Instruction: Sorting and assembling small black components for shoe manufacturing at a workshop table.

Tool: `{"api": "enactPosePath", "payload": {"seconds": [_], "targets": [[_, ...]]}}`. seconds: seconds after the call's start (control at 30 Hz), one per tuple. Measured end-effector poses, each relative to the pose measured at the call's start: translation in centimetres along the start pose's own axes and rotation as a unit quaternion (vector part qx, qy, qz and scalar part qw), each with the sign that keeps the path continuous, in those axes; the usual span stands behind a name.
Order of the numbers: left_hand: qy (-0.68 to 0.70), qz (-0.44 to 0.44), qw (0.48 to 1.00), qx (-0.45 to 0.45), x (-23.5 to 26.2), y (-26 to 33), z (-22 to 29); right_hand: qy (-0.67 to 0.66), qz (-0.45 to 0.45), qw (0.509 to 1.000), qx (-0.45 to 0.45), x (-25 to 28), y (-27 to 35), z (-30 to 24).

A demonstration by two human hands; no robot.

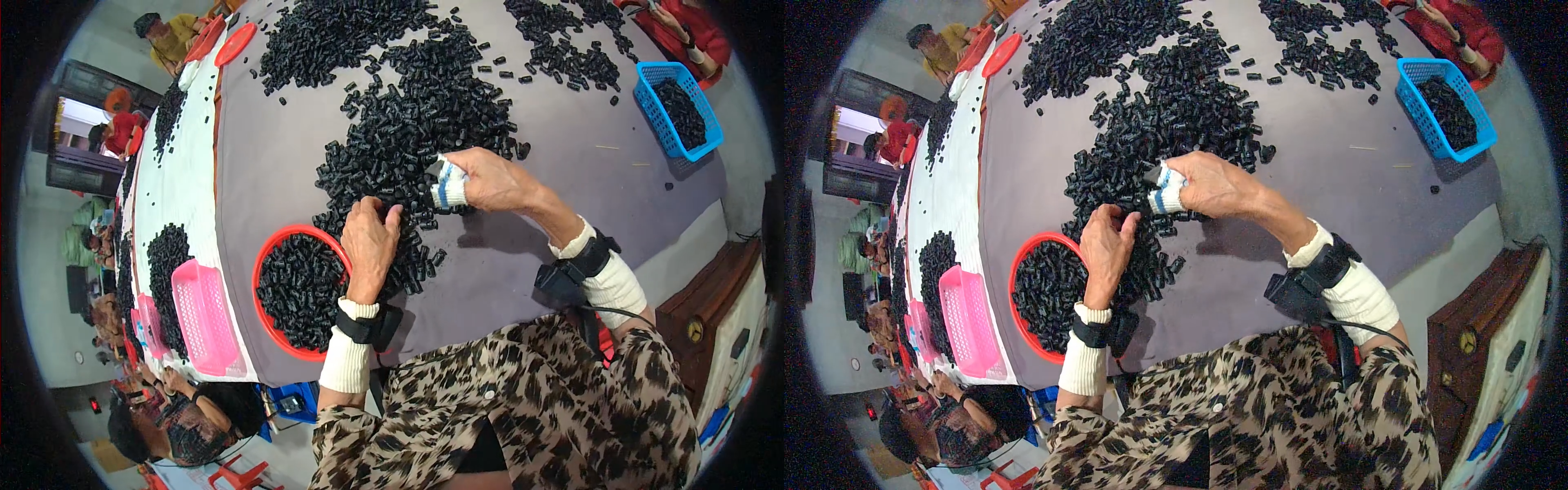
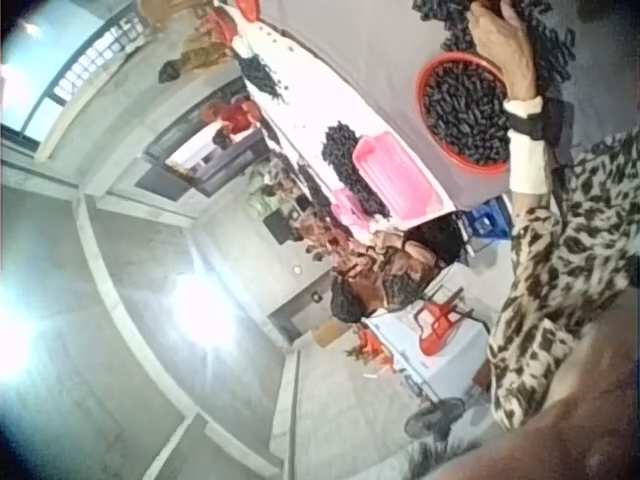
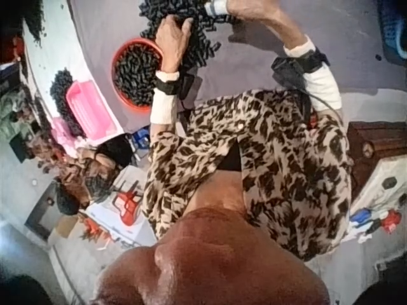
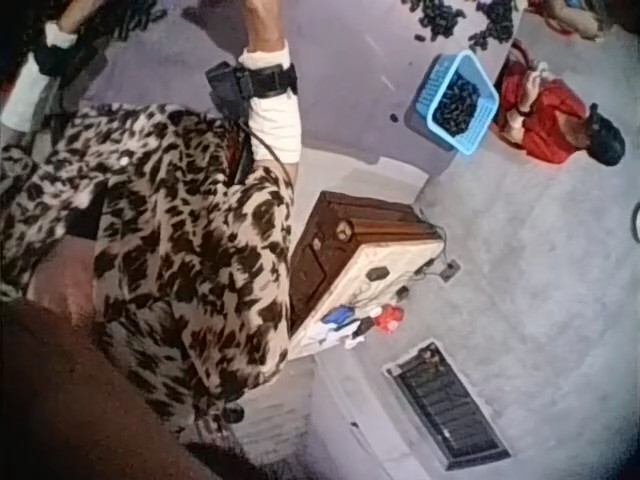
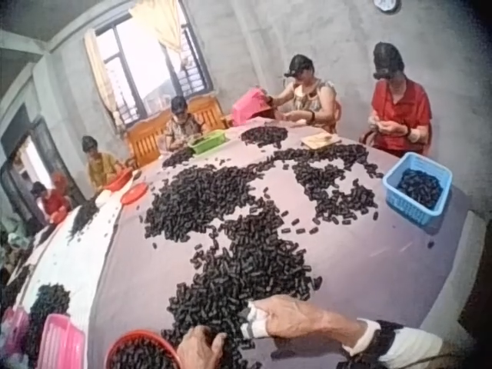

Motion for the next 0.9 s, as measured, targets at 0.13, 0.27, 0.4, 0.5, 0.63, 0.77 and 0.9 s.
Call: {"api": "enactPosePath", "payload": {"seconds": [0.13,0.27,0.4,0.5,0.63,0.77,0.9], "targets": [[0.004,0.007,1.000,0.023,-0.1,-0.4,0.2,0.005,-0.001,1.000,-0.001,-0.4,0.0,0.0],[-0.016,0.038,0.999,-0.008,-0.6,-0.7,0.4,0.014,-0.004,1.000,-0.007,-0.8,0.1,0.5],[0.001,0.043,0.998,-0.040,-1.1,-0.7,0.5,0.018,-0.011,1.000,0.000,-1.1,0.2,0.5],[0.161,0.047,0.986,0.014,-0.6,-0.4,-0.3,0.027,-0.014,1.000,-0.007,-1.2,0.4,0.1],[0.655,0.073,0.725,0.200,4.2,-0.3,-0.2,-0.019,-0.042,0.997,-0.054,-1.3,0.5,-0.4],[0.780,0.132,0.595,0.143,9.6,0.2,0.2,-0.067,-0.039,0.997,0.027,-2.7,0.0,-5.8],[0.815,0.136,0.556,0.087,12.1,0.6,0.9,-0.097,-0.059,0.982,0.150,-4.9,0.4,-11.2]]}}
Point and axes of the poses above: each hand's wrist, its own y-axis away from the middle knuckle, its own x-axis out of the back of the hand, z = x × y, the point moved 2 cm from there along -y, towards the middle knuckle, and after that the axes turned 11 degrees about -x, right-handed, at the moved point
